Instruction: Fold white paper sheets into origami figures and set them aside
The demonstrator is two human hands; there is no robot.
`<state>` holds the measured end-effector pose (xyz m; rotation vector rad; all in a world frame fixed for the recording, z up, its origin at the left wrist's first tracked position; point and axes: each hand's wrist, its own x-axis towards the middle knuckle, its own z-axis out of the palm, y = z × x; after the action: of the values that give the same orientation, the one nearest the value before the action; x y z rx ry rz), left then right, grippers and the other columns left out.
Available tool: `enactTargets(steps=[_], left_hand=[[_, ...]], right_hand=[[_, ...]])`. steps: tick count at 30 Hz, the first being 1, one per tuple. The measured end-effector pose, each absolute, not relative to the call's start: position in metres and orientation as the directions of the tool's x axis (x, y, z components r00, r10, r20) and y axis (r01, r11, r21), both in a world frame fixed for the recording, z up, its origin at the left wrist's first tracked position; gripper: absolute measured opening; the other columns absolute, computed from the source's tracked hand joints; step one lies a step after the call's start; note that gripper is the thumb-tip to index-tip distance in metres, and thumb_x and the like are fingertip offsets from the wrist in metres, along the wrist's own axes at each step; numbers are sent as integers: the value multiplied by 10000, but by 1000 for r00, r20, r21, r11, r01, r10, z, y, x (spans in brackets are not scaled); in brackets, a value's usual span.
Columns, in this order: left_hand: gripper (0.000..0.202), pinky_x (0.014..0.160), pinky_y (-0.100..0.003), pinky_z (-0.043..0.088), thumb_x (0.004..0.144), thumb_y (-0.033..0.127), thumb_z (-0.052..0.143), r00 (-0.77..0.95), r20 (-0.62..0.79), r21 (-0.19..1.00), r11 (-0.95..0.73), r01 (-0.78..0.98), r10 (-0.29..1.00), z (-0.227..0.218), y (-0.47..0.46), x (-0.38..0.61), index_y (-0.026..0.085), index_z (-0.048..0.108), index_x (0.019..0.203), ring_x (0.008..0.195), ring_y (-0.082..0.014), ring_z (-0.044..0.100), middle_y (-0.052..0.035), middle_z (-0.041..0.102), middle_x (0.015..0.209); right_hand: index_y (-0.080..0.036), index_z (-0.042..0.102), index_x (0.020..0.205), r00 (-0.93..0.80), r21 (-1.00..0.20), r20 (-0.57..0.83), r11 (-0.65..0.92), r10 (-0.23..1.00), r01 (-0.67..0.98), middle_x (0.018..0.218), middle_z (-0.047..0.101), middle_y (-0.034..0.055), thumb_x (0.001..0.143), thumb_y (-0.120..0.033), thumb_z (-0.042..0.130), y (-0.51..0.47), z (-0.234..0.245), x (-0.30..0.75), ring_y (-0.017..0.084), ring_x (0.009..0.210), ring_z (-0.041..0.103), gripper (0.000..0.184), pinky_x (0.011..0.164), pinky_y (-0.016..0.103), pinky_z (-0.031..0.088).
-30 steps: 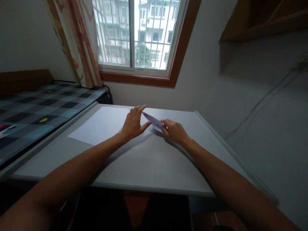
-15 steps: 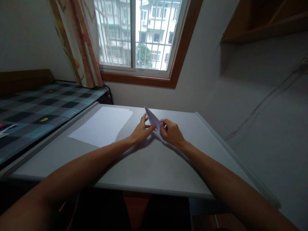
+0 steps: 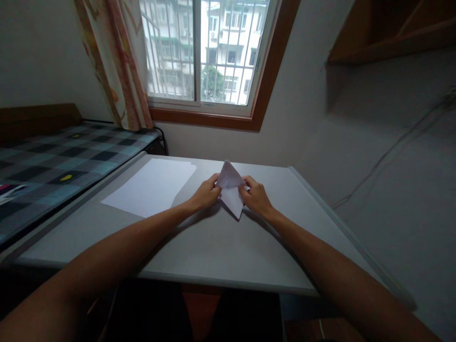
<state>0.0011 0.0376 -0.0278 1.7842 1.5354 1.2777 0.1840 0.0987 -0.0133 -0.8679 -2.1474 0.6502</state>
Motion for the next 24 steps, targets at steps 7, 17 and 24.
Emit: enactTargets(steps=[7,17,24], left_hand=[[313,710,-281,462,723,92,380,21,347,758,-294,582,938,-25,41,-13,139,607,934,764,-145,558,-29,626,823],[321,691,-263,454,755,103,384,85,383,751,-364,551,920,-23,39,-21,136,647,935,710,-119,544,-17,620,771],[316,718,-292,498,795,135,404,68,295,843,-293,452,953,-20,38,-22,111,656,985,786,-140,592,-62,651,849]], right_hand=[[-159,586,844,-492,-841,269,451,828,300,650,608,22,782,-206,498,107,-13,190,109,470,571,117,382,188,452],[-157,626,1045,-671,-934,128,316,730,166,782,636,41,813,-244,515,109,-10,193,107,512,599,272,428,225,508],[-155,670,1039,-617,-988,55,131,785,78,838,670,59,742,-187,581,121,-14,199,111,579,612,312,506,237,532]])
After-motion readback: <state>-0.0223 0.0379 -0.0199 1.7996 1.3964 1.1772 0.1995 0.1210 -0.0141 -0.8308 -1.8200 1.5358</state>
